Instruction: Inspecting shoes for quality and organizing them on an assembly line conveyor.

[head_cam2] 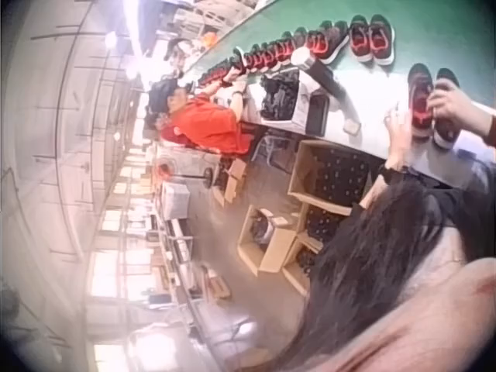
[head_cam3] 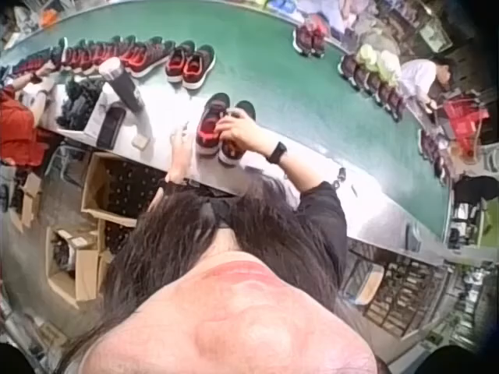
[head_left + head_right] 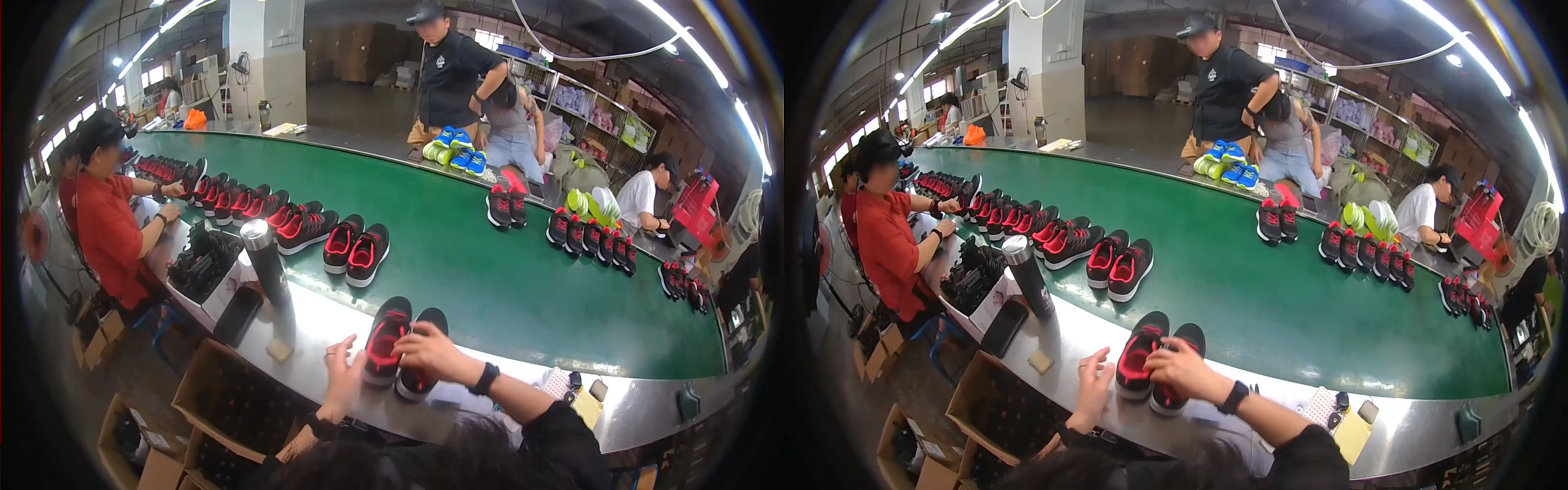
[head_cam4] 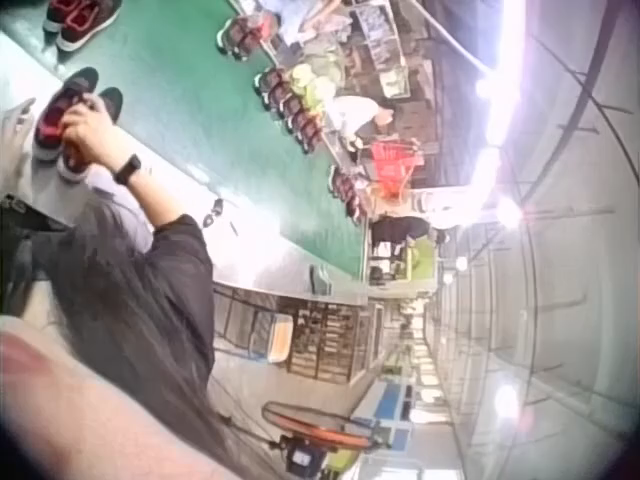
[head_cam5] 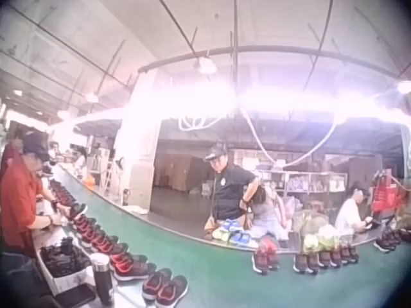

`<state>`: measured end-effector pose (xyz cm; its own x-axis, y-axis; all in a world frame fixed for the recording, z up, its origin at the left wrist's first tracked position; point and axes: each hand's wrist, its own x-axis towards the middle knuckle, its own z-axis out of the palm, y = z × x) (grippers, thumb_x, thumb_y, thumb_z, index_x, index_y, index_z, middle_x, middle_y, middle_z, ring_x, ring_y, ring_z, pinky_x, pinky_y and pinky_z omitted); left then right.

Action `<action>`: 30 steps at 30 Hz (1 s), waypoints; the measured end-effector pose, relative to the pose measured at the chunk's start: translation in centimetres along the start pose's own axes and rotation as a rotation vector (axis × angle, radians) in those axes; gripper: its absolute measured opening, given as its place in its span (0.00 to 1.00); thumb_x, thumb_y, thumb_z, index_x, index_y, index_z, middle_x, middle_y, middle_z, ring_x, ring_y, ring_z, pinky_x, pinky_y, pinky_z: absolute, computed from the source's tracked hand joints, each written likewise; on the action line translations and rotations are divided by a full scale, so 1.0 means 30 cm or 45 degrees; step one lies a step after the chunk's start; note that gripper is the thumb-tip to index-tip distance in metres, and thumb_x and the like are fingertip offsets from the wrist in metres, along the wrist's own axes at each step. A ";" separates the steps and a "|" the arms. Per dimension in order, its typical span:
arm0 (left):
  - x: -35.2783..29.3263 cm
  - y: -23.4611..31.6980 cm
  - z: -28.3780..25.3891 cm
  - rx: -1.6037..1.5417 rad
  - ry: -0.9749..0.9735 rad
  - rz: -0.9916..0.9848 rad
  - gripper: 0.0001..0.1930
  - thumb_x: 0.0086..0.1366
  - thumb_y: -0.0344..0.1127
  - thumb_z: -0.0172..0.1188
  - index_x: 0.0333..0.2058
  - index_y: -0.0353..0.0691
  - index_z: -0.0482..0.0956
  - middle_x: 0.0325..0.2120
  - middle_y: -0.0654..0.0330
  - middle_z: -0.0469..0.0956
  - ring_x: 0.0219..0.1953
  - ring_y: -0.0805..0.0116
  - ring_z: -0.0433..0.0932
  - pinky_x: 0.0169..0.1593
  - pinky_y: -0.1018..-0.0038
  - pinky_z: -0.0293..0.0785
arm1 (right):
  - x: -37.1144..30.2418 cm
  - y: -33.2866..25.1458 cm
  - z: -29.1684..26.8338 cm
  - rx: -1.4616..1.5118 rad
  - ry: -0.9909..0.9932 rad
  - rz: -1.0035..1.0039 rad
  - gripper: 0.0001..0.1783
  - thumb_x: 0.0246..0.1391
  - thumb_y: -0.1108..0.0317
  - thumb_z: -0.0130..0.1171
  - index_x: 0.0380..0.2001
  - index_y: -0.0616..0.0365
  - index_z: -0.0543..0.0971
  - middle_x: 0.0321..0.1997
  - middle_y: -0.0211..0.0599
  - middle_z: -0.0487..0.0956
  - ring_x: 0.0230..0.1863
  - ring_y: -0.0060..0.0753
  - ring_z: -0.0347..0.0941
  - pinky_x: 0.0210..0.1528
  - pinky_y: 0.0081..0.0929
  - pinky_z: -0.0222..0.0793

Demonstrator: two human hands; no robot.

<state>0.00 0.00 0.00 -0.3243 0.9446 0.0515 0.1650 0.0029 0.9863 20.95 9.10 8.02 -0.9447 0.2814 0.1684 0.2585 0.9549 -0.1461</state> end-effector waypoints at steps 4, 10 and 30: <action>-0.023 -0.026 0.050 0.285 -0.020 0.012 0.31 0.56 0.42 0.62 0.58 0.40 0.65 0.48 0.47 0.62 0.51 0.52 0.59 0.56 0.63 0.59 | -0.034 -0.164 0.003 0.112 0.423 0.375 0.20 0.40 0.66 0.64 0.42 0.52 0.77 0.55 0.36 0.71 0.57 0.43 0.65 0.62 0.42 0.57; 0.004 -0.068 0.078 0.175 -0.100 -0.169 0.33 0.54 0.42 0.63 0.58 0.38 0.64 0.46 0.46 0.62 0.48 0.52 0.63 0.54 0.62 0.61 | -0.197 -0.229 0.201 0.704 0.645 1.594 0.44 0.45 0.50 0.67 0.58 0.68 0.63 0.53 0.55 0.68 0.51 0.47 0.68 0.53 0.37 0.65; -0.073 0.164 -0.053 -1.211 -0.681 -0.820 0.35 0.64 0.25 0.45 0.67 0.53 0.45 0.57 0.54 0.66 0.55 0.56 0.72 0.53 0.44 0.72 | -0.279 -0.201 0.184 2.647 0.982 0.984 0.25 0.61 0.65 0.46 0.60 0.61 0.64 0.59 0.36 0.71 0.59 0.32 0.67 0.64 0.32 0.57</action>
<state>0.05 -2.56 4.99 0.3557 0.8748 -0.3288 -0.6865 0.4833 0.5433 26.18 0.48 2.12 -0.4614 0.8497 -0.2552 -0.5441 -0.4982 -0.6751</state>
